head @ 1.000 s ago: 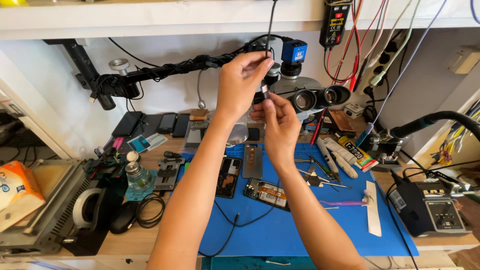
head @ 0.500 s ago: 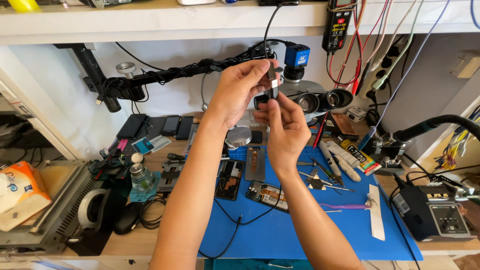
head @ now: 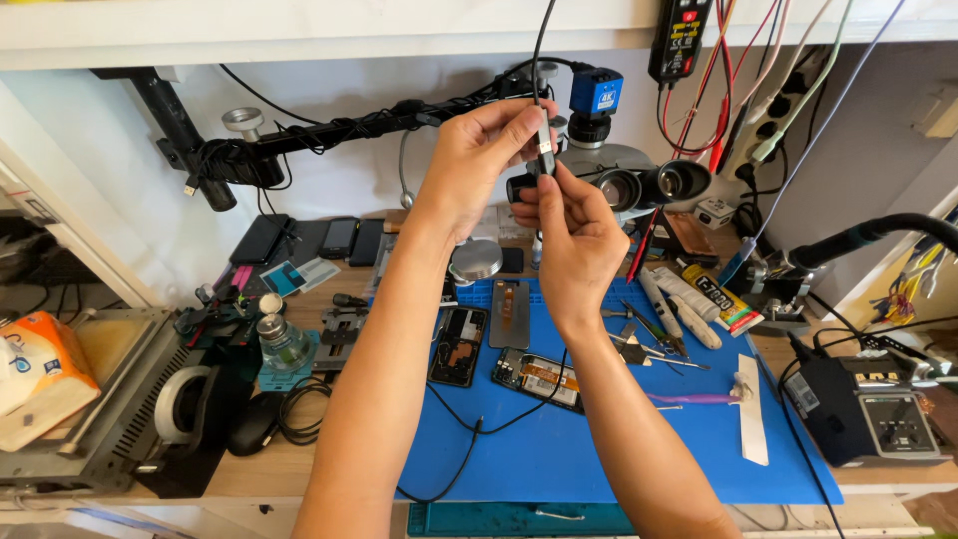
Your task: The person connects a USB cable to a disassembled smartphone and a black power bank to test the charging circuit. They then use a small metal tool to carefully pry and lift the battery from the phone's internal chassis.
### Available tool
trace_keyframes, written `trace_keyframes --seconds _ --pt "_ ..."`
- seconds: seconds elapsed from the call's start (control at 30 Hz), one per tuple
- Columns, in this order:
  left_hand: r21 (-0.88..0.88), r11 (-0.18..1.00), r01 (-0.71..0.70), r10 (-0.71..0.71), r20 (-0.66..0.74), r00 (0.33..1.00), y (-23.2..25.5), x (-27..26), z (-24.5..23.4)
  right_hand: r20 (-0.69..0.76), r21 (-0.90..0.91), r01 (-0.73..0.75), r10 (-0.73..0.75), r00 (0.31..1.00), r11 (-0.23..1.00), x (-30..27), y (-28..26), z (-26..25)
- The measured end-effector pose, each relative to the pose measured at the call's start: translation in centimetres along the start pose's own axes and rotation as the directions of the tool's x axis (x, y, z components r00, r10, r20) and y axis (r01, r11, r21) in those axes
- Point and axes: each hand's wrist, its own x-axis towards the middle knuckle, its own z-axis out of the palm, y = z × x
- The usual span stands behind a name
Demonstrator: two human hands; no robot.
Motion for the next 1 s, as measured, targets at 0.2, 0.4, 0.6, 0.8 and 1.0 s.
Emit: trace_keyframes --seconds 0.2,0.4,0.6,0.8,1.0 --pt "0.087 0.996 -0.021 0.022 -0.007 1.0 0.5 -0.5 0.7 -0.002 -0.02 0.097 -0.097 0.995 0.995 0.1 0.5 0.3" --pt "0.232 0.972 -0.019 0.029 -0.041 0.999 -0.3 -1.2 0.0 0.193 -0.306 0.122 -0.063 0.979 0.944 -1.1 0.0 -1.8" --pt "0.382 0.904 -0.191 0.257 -0.129 0.958 -0.2 -5.3 -1.9 0.37 -0.572 0.411 -0.224 0.901 0.71 -5.8 0.9 -7.1" --pt "0.531 0.819 -0.22 0.366 -0.188 0.911 2.7 -15.0 -3.9 0.302 -0.68 0.176 0.053 0.952 0.712 -7.0 3.7 -16.4" --pt "0.69 0.631 0.355 -0.289 -0.215 0.933 -4.5 -25.4 -5.0 0.339 -0.816 0.07 0.378 0.862 0.574 -9.5 5.6 -20.6"
